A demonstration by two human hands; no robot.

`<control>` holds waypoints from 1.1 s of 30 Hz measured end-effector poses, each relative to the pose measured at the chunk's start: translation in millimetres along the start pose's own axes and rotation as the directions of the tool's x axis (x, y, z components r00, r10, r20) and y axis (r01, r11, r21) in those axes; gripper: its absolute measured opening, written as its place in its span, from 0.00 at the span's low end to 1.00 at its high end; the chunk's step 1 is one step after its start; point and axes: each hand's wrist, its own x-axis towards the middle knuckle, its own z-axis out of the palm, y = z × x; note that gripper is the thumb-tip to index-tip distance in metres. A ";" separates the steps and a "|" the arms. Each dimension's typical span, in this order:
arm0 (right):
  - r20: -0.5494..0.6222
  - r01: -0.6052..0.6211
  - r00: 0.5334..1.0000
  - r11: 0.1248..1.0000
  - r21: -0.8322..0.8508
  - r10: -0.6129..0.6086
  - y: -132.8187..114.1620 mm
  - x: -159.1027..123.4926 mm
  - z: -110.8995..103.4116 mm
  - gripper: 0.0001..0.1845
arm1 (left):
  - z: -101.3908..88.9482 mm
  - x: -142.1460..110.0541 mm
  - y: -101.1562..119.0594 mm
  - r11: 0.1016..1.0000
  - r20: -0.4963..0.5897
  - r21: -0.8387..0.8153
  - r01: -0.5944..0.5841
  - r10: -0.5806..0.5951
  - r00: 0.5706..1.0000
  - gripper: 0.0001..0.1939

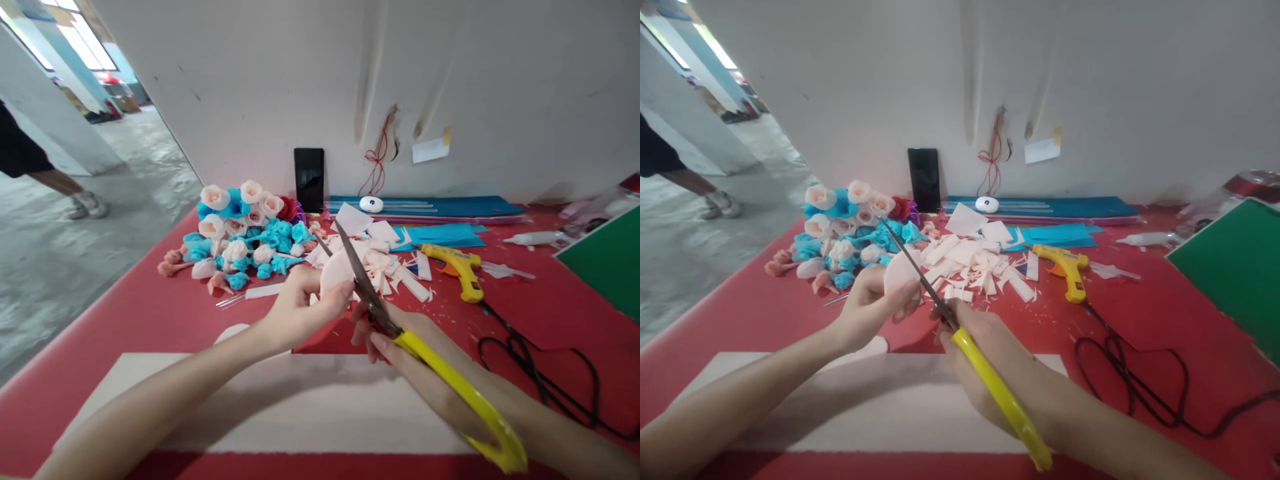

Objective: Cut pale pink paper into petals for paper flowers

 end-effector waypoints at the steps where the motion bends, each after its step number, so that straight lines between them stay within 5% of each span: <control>1: 0.006 0.008 1.000 1.000 -0.002 -0.008 -1.4 0.2 -0.2 0.06 | 0.1 -0.2 0.0 1.000 0.005 0.003 -0.002 0.002 1.000 0.23; 22: -0.008 0.031 1.000 0.997 0.074 -0.030 -4.6 0.6 3.7 0.14 | 3.8 -0.4 5.6 0.999 0.056 0.029 -0.031 0.029 0.998 0.23; 27: -0.007 -0.049 0.999 0.998 0.035 0.049 1.7 0.8 7.1 0.17 | 4.0 -0.9 7.5 0.999 0.049 0.044 0.003 -0.005 0.999 0.22; 33: -0.142 -0.007 0.990 0.995 0.100 0.021 16.0 -0.9 15.7 0.17 | 2.8 0.9 5.8 0.996 0.008 0.064 0.064 -0.064 0.998 0.24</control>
